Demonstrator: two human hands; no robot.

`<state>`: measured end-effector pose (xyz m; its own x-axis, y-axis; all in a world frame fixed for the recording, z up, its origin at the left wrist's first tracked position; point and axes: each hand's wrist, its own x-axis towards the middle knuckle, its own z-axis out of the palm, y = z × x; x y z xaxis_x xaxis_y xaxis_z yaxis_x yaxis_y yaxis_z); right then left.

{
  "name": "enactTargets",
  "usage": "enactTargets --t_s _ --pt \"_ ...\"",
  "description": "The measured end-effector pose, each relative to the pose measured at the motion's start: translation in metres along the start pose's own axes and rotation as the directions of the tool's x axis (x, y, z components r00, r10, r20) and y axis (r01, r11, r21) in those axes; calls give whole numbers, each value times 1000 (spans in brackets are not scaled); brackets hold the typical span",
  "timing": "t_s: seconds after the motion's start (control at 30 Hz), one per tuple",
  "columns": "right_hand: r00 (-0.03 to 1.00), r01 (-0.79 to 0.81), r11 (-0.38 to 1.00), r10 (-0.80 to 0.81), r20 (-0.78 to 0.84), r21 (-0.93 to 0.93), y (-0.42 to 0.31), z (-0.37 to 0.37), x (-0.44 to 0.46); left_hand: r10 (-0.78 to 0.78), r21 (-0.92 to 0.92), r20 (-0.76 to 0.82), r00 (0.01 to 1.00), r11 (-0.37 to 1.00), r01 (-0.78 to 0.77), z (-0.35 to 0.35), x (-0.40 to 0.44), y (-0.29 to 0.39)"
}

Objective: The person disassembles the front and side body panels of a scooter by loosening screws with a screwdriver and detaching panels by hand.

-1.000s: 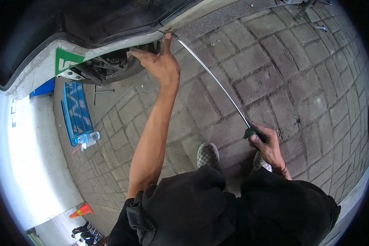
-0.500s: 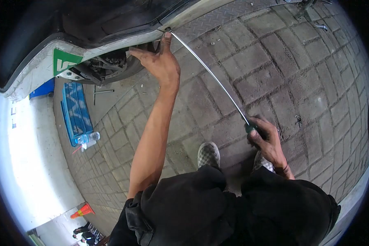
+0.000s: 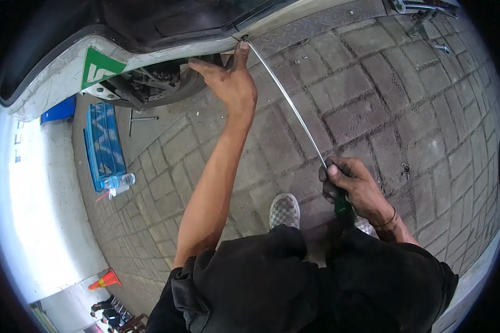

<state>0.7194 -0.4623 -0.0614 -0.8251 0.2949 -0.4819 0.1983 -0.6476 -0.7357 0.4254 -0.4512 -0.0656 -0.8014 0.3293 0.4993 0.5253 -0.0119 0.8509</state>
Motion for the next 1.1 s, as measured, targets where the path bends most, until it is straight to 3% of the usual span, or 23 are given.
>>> enactTargets --t_s 0.1,0.17,0.3,0.37,0.43,0.47,0.53,0.6,0.63,0.7,0.73,0.8,0.83,0.9,0.97,1.07,1.1 --pt "993 70 998 -70 -93 -4 -12 15 1 5 -19 23 1000 1000 -5 -1 1 3" --pt "940 190 913 -275 -201 -361 -29 24 5 18 -42 35 999 999 -16 -1 -1 7" --pt "963 129 936 -197 -184 -329 -25 23 17 -7 -64 50 999 998 10 -2 2 4" --pt "978 178 984 -177 -109 3 -15 22 25 -60 -47 51 997 997 62 -2 0 3" --pt "989 122 986 -112 -93 111 -15 21 28 -111 -30 49 993 993 113 -6 -2 5" --pt "996 65 974 -50 -72 219 -15 21 29 -144 -146 121 982 976 161 -9 -4 8" --pt "996 37 980 -21 -82 195 -15 18 29 -164 -258 200 966 942 214 -16 -10 15" --pt "995 12 985 5 -97 174 -15 14 28 -247 -432 279 928 831 351 -27 -18 26" --pt "998 18 987 -8 -65 161 -16 12 28 -241 -436 287 927 829 350 -30 -30 35" --pt "999 33 988 -27 -42 150 -19 11 26 -586 -448 461 666 494 745 -32 -54 63" --pt "996 32 996 -24 -90 85 -21 14 26 -581 -446 471 664 492 748 -30 -59 71" --pt "989 23 999 -20 -146 23 -24 15 19 -428 -403 726 538 370 837 -27 -66 81" --pt "990 75 997 -77 -119 -26 -27 14 13 -507 -430 664 549 341 836 -22 -65 81" --pt "986 138 988 -144 -85 -74 -22 13 2 -487 -458 663 568 337 823 -18 -69 77" --pt "885 270 797 -427 -187 -541 9 3 -29 -462 -500 650 603 338 797 -17 -65 75" --pt "895 187 874 -340 -288 -449 68 -16 -76 -527 -441 639 561 347 828 -22 -70 77" --pt "844 240 823 -439 -307 -515 90 -20 -83 -537 -450 621 571 352 821 -19 -70 78"
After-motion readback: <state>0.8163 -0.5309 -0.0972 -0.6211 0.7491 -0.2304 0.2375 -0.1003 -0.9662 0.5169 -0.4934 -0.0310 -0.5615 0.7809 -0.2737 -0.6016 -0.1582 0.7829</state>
